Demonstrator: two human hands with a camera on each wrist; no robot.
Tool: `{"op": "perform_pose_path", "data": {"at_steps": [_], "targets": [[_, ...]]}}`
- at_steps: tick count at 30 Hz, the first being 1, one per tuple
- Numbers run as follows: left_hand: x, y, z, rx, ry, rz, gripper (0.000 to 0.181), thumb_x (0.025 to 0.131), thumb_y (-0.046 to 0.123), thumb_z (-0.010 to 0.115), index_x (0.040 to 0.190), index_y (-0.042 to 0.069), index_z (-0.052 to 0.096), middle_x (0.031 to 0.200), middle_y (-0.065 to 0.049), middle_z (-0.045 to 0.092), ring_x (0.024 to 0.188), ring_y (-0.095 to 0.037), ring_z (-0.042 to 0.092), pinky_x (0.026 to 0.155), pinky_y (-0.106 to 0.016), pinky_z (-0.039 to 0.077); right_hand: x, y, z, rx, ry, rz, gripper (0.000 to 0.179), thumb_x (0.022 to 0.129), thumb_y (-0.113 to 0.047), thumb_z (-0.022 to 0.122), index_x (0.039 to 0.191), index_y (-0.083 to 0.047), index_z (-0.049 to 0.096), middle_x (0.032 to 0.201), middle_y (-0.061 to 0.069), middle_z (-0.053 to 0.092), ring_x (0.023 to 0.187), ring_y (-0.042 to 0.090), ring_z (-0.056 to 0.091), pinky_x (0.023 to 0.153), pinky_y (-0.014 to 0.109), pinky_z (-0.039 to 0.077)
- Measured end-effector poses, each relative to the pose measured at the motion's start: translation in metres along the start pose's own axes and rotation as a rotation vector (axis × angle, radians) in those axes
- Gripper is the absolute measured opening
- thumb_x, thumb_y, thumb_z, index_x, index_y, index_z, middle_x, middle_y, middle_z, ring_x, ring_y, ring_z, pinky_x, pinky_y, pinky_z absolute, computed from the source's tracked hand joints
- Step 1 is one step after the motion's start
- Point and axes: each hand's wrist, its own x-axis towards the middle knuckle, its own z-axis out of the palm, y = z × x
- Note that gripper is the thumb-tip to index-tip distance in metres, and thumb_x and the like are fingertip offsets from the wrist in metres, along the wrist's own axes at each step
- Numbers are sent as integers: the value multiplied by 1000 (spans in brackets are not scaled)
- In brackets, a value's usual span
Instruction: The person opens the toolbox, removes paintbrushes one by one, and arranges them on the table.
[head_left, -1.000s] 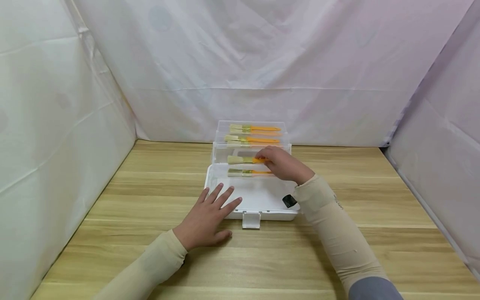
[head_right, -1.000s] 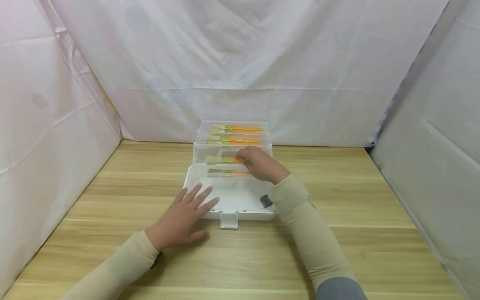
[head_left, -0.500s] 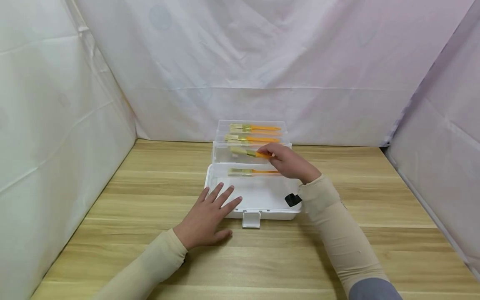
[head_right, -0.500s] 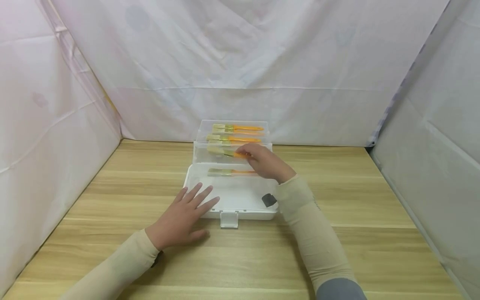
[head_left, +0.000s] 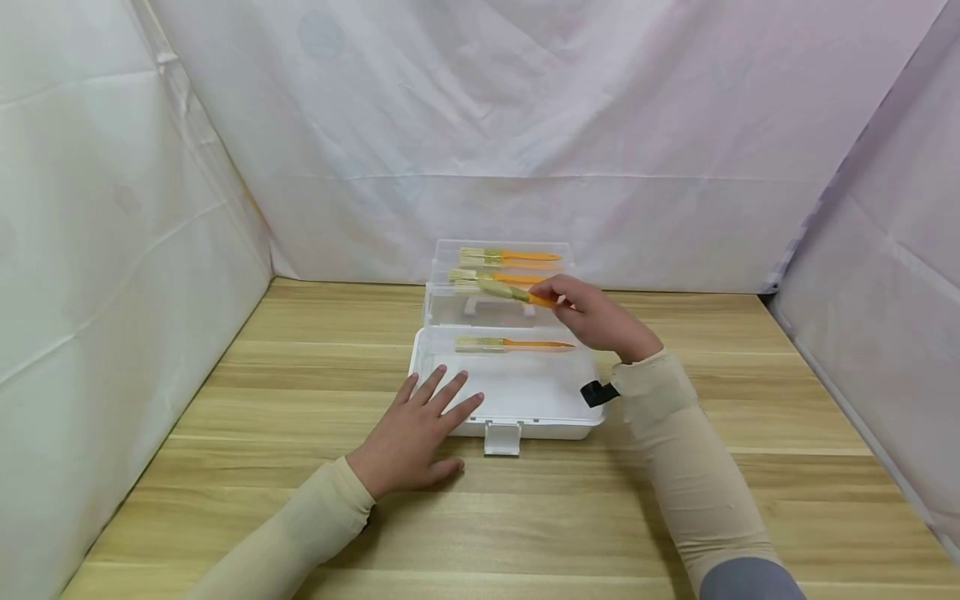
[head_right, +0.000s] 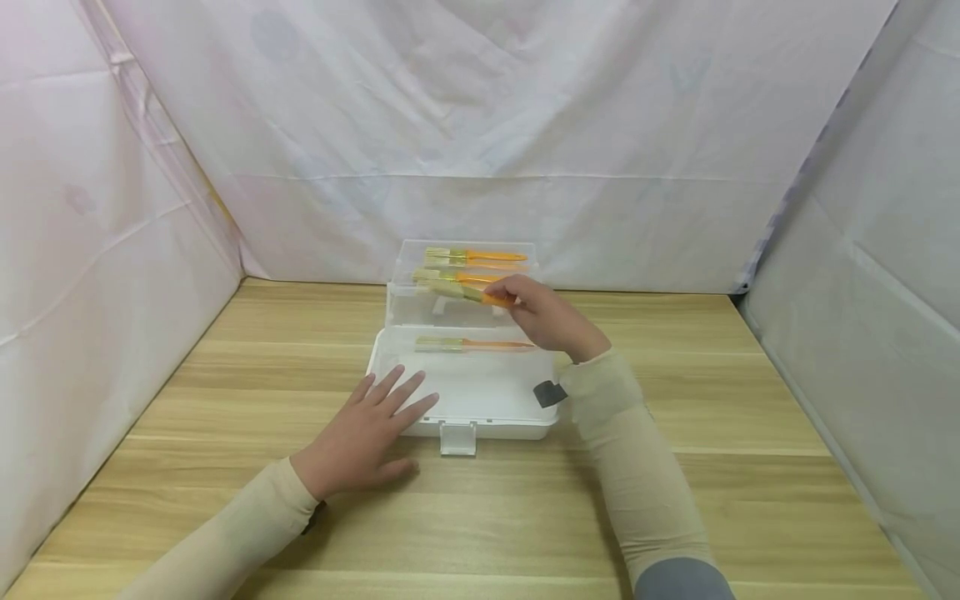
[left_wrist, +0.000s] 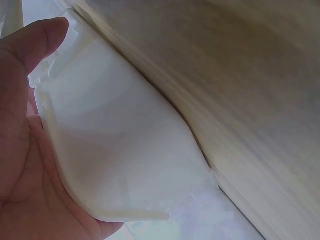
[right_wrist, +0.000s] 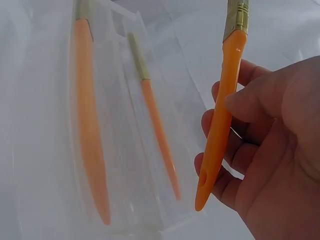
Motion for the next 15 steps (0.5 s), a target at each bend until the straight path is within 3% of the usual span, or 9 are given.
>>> {"op": "perform_pose_path", "data": {"at_steps": [15], "targets": [[0, 0, 0, 1, -2, -2, 84, 83, 52, 70, 155, 22, 36, 160, -12, 30, 145, -41, 25, 110, -65, 22, -19, 10, -27, -3, 2, 85, 37, 103, 1, 40, 137, -6, 53, 137, 12, 52, 119, 29, 48, 98, 49, 38]]}}
